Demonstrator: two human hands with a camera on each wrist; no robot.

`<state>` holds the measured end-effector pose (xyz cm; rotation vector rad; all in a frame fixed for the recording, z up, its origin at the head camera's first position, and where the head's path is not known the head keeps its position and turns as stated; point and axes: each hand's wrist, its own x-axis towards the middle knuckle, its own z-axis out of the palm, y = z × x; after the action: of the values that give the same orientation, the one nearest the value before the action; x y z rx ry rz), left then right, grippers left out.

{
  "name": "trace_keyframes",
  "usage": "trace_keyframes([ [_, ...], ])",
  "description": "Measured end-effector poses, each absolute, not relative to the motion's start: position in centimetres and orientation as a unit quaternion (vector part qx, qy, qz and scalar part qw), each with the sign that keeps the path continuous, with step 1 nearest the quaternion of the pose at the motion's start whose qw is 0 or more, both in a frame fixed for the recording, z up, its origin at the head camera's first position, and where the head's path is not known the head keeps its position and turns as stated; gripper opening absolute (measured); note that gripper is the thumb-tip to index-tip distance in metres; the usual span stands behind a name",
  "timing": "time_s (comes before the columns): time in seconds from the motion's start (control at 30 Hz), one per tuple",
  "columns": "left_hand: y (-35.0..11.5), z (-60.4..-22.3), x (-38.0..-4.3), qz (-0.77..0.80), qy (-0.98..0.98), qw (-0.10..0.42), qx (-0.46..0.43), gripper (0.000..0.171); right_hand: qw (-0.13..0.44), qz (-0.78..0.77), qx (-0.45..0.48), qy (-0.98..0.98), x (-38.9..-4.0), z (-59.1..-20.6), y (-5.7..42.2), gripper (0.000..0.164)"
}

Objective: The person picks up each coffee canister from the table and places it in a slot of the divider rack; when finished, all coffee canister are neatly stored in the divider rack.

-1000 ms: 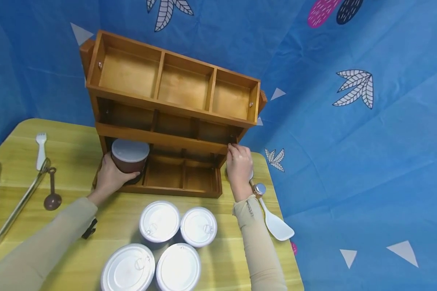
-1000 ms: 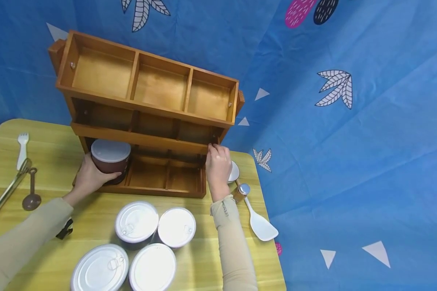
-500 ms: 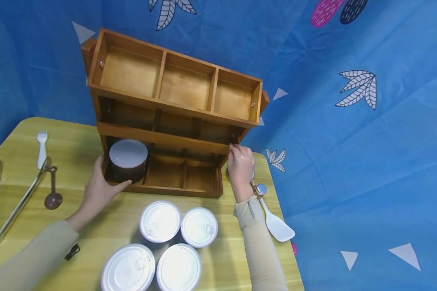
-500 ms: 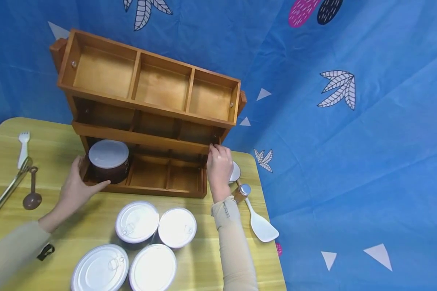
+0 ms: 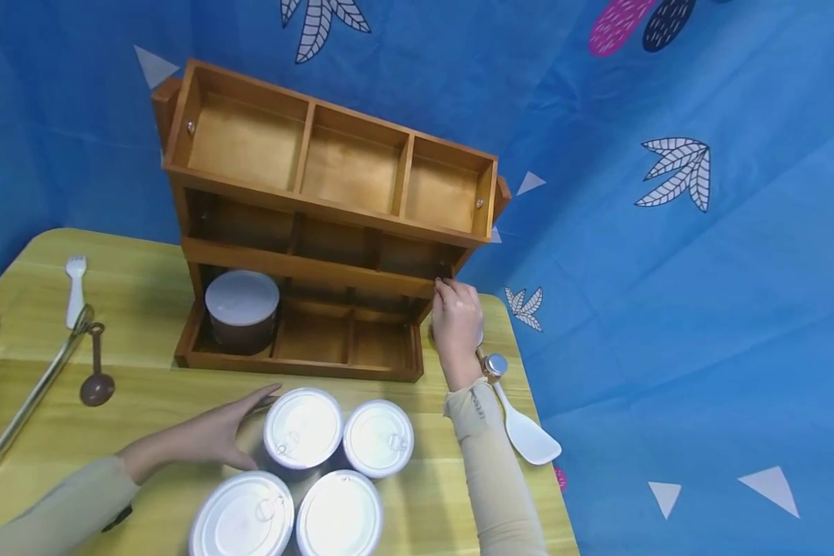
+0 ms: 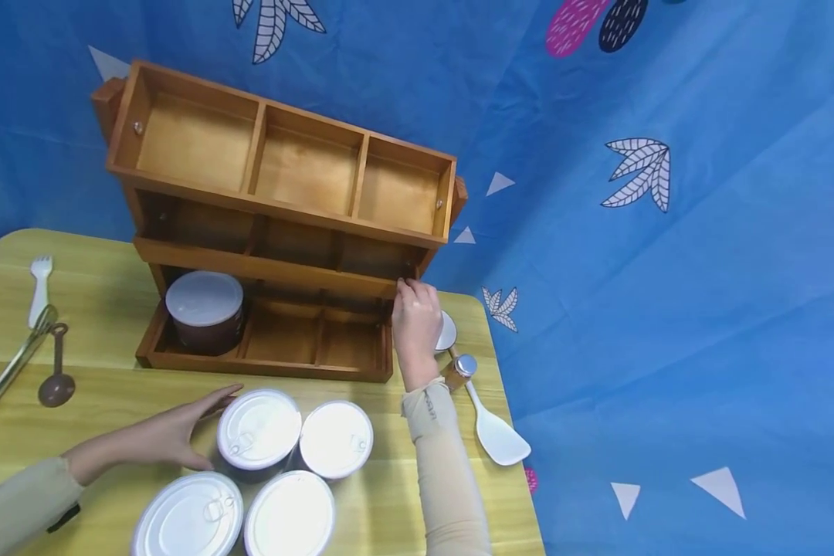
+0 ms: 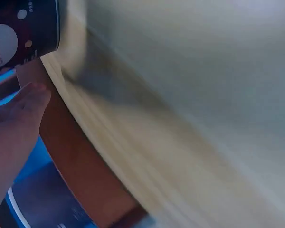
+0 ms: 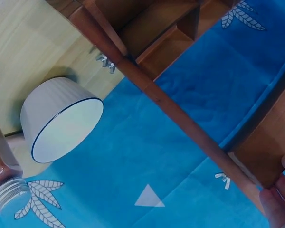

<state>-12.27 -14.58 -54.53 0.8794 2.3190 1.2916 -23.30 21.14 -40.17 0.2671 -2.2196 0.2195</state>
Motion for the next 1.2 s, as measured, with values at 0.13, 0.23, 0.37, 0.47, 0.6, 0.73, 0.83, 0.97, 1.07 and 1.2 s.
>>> trace_keyframes([
  [0.13,-12.9,-55.1,-12.8,0.474,0.798,0.184,0.325,0.123,0.434,0.085,0.102,-0.891,-23.3,-40.3,21.0,0.012],
  [0.23,-12.0,-55.8,-12.9,0.513,0.766,0.181,0.344,0.119,0.434,0.085,0.102,-0.891,-23.3,-40.3,20.9,0.012],
  [0.37,-11.6,-56.8,-12.5,0.531,0.758,0.159,0.343,0.116,0.428,0.086,0.107,-0.893,-23.2,-40.3,20.8,0.012],
  [0.47,-11.7,-57.1,-12.3,0.533,0.77,0.146,0.319,0.116,0.426,0.087,0.105,-0.895,-23.3,-40.2,20.9,0.012],
  [0.6,-12.1,-56.3,-12.4,0.545,0.773,0.125,0.299,0.115,0.424,0.086,0.108,-0.895,-23.3,-40.1,21.1,0.012],
  [0.73,-12.6,-54.0,-13.3,0.558,0.774,0.117,0.276,0.111,0.424,0.083,0.109,-0.895,-23.2,-40.0,21.4,0.012],
  [0.83,-12.6,-51.7,-14.6,0.548,0.789,0.12,0.249,0.107,0.426,0.085,0.104,-0.894,-23.3,-40.0,21.5,0.012],
  [0.97,-11.8,-49.2,-16.8,0.535,0.807,0.128,0.216,0.103,0.429,0.087,0.103,-0.893,-23.3,-39.9,21.5,0.012],
  [1.07,-10.8,-48.3,-18.1,0.519,0.824,0.135,0.182,0.101,0.427,0.089,0.103,-0.894,-23.2,-39.9,21.4,0.012],
  [1.2,-9.5,-47.7,-19.4,0.508,0.837,0.153,0.136,0.096,0.429,0.091,0.101,-0.893,-23.2,-40.1,21.2,0.012],
])
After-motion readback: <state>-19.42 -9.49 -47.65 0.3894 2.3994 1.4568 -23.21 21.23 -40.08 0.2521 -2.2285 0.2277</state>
